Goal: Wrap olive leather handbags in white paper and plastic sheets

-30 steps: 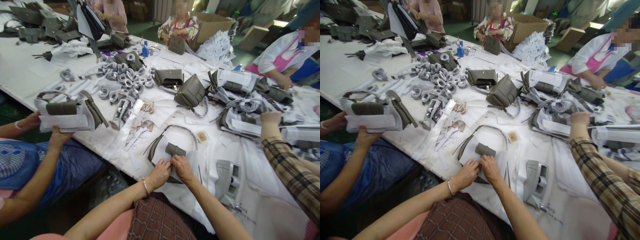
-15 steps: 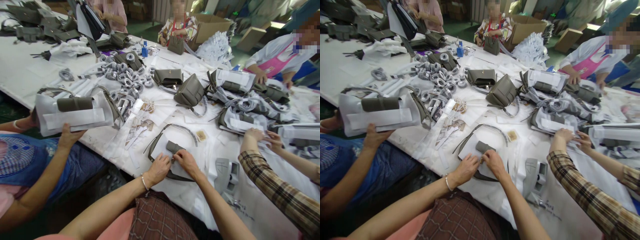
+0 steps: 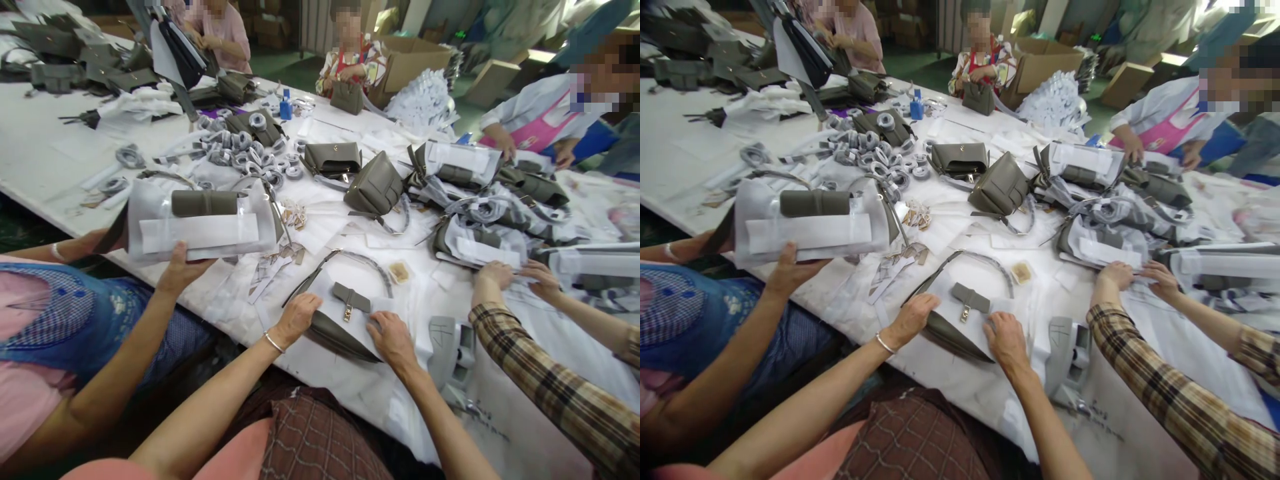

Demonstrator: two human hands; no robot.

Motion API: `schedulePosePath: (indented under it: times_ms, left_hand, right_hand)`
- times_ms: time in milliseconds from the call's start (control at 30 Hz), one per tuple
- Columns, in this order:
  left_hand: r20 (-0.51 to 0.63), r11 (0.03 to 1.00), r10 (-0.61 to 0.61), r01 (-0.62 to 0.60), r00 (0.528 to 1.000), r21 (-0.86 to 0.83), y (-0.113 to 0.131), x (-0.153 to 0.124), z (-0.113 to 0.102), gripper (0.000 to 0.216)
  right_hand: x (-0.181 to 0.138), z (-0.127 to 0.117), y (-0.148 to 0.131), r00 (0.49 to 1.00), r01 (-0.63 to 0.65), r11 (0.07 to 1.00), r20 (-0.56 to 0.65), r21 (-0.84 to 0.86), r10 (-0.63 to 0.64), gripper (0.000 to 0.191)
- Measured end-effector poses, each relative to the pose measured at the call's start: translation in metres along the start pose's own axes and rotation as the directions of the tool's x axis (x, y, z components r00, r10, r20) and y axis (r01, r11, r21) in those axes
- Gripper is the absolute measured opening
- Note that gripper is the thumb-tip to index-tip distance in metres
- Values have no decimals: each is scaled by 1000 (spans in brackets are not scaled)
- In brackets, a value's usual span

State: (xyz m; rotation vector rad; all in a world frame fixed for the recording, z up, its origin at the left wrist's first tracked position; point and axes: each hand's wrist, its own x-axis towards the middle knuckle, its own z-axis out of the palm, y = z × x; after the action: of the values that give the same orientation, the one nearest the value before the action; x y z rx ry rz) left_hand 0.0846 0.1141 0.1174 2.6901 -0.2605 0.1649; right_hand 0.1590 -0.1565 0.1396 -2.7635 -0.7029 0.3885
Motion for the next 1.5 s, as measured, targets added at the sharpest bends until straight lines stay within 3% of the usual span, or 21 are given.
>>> schedulePosePath:
  times_ms: [100,233,433,667,800,967,1067,1167,1300,1400,1500]
  left_hand:
    - [-77,995,102,-102,992,7,-5,-9,2,28]
    - [-146,975,222,-219,964,36,-6,-18,-5,27]
    - [-205,977,212,-214,955,15,-4,-22,-13,25]
    - [-121,997,61,-53,991,62,14,-9,-18,24]
    - [-72,990,128,-123,989,69,39,6,-21,19]
    - [34,979,195,-197,980,61,58,3,-6,12]
    - [50,981,188,-190,981,42,56,-8,3,13]
    - [-10,977,211,-211,977,17,48,-14,7,16]
    - [-74,978,209,-208,975,18,43,-13,10,19]
    - [-62,982,189,-189,980,9,44,-10,12,17]
    - [-37,981,192,-192,981,11,43,-11,14,18]
  right_hand:
    - [-1,3,-15,994,77,997,-75,-13,-78,25]
    - [-9,26,-33,958,210,978,-198,-3,-207,35]
    - [-13,51,-41,949,196,979,-238,-61,-205,36]
    - [-10,55,-40,930,172,982,-315,-83,-190,44]
    - [-10,61,-38,923,176,981,-333,-83,-194,46]
    - [-8,66,-35,933,167,983,-311,-77,-183,45]
    - [-7,65,-32,937,176,984,-302,-26,-175,42]
    - [-2,57,-30,943,192,978,-290,80,-161,36]
    - [16,40,-30,927,178,968,-361,176,-104,37]
    - [37,37,-33,900,178,971,-426,160,-95,43]
    - [56,51,-33,885,198,978,-443,72,-146,45]
